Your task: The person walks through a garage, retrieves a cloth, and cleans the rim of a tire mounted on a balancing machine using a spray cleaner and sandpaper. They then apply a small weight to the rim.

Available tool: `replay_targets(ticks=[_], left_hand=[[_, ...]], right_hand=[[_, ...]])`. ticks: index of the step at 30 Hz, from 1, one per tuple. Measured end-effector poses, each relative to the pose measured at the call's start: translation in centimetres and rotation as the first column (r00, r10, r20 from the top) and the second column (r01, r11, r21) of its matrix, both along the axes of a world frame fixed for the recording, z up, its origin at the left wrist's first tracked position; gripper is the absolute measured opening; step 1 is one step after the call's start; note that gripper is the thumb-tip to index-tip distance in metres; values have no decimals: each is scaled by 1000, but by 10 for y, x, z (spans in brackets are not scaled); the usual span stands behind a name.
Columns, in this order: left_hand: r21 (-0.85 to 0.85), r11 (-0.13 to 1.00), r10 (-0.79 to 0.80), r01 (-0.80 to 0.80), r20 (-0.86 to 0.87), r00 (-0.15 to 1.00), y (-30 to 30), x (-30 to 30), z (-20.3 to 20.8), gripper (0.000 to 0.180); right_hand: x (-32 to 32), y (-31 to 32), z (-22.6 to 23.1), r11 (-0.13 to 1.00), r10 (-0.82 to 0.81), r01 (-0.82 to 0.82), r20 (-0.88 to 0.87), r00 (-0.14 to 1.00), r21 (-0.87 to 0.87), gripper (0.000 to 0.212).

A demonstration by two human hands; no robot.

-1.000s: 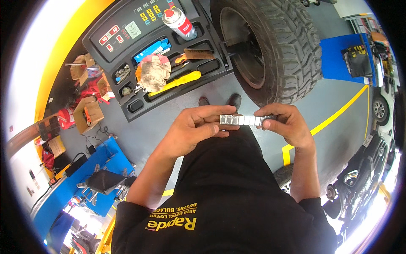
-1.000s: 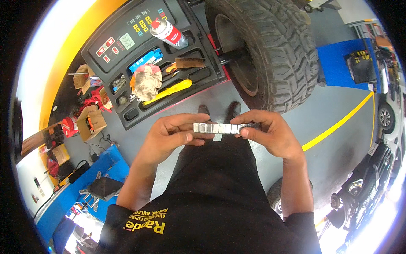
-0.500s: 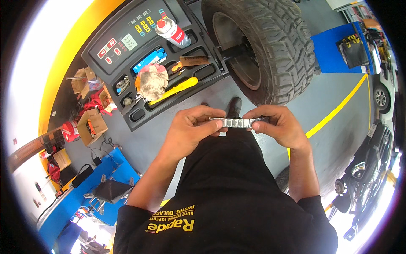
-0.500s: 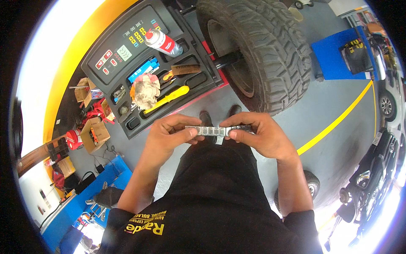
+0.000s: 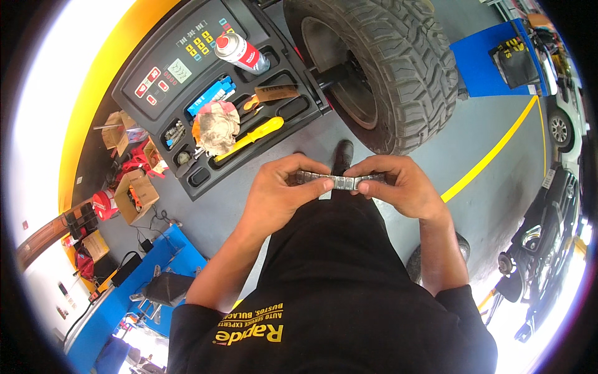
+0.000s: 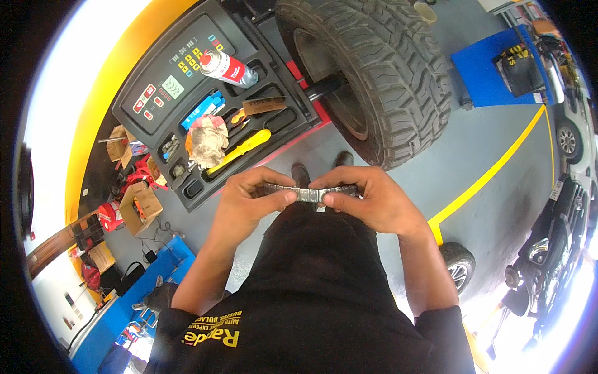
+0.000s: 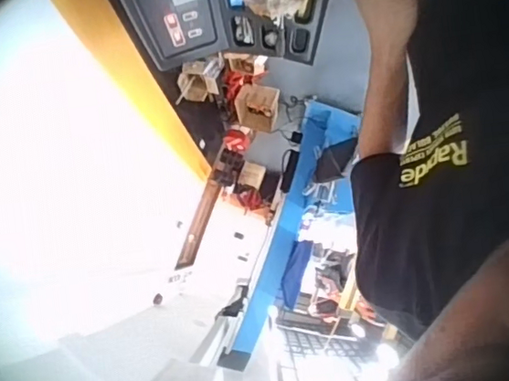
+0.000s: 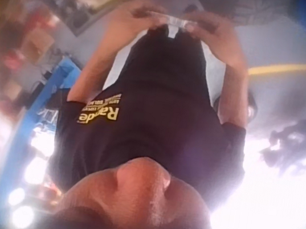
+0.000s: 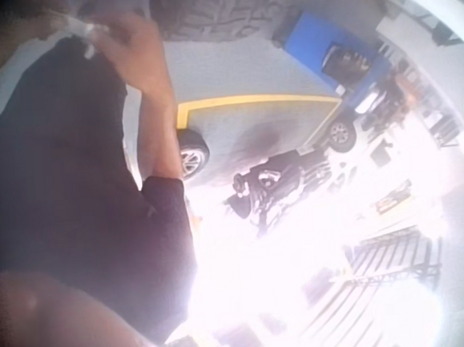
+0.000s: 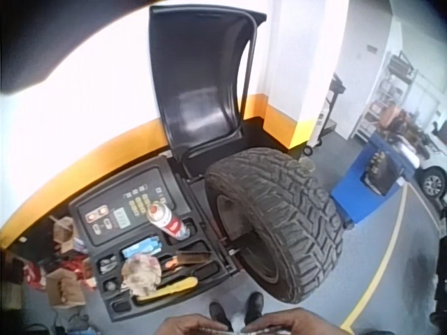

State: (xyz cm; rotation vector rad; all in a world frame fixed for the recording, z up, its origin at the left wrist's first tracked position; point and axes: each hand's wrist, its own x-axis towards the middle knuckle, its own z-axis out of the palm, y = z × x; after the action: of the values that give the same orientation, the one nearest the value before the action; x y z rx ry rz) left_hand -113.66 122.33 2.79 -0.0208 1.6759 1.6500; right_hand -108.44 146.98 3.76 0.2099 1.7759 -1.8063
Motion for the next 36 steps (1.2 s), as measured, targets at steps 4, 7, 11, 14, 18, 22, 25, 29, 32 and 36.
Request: replay_targets(ticks=[4, 7, 11, 14, 18, 22, 25, 29, 32, 36], left_hand=[[-59, 998, -26, 24, -37, 999, 5, -1, 1, 25], [-95, 994, -53, 46, -75, 996, 3, -2, -4, 22], [-86, 995, -51, 45, -77, 996, 0, -3, -13, 21], [-86, 995, -65, 58, -70, 995, -1, -5, -13, 20], [-88, 994, -66, 60, -68, 996, 2, -7, -10, 17], [-123, 991, -66, 51, -119, 991, -2, -7, -11, 15], [-139, 988, -86, 66, -138, 987, -3, -9, -11, 16], [-83, 995, -55, 49, -63, 996, -4, -10, -8, 24], [111, 990, 84, -91, 72, 994, -5, -10, 1, 25], [137, 990, 19, -37, 126, 992, -17, -16, 2, 23]], right_hand=[[-1, -5, -2, 999, -11, 10, -18, 1000, -48, 25], [-3, -9, -1, 999, 3, -3, 7, 1000, -38, 25], [-6, -11, -1, 998, -1, 4, 54, 999, -57, 25], [-5, -13, -5, 1000, 0, 0, -8, 1000, -8, 25], [-4, -24, -5, 974, 21, 21, -183, 983, 225, 24], [-7, -38, 4, 939, 0, 84, -245, 970, 334, 19], [-6, -40, 6, 922, -3, 111, -280, 960, 371, 18], [-6, -38, -1, 926, -29, 139, -301, 953, 352, 18], [-7, -29, -2, 944, -75, 135, -203, 976, 302, 17], [-10, -18, 2, 960, -67, 87, -82, 994, 266, 18]])
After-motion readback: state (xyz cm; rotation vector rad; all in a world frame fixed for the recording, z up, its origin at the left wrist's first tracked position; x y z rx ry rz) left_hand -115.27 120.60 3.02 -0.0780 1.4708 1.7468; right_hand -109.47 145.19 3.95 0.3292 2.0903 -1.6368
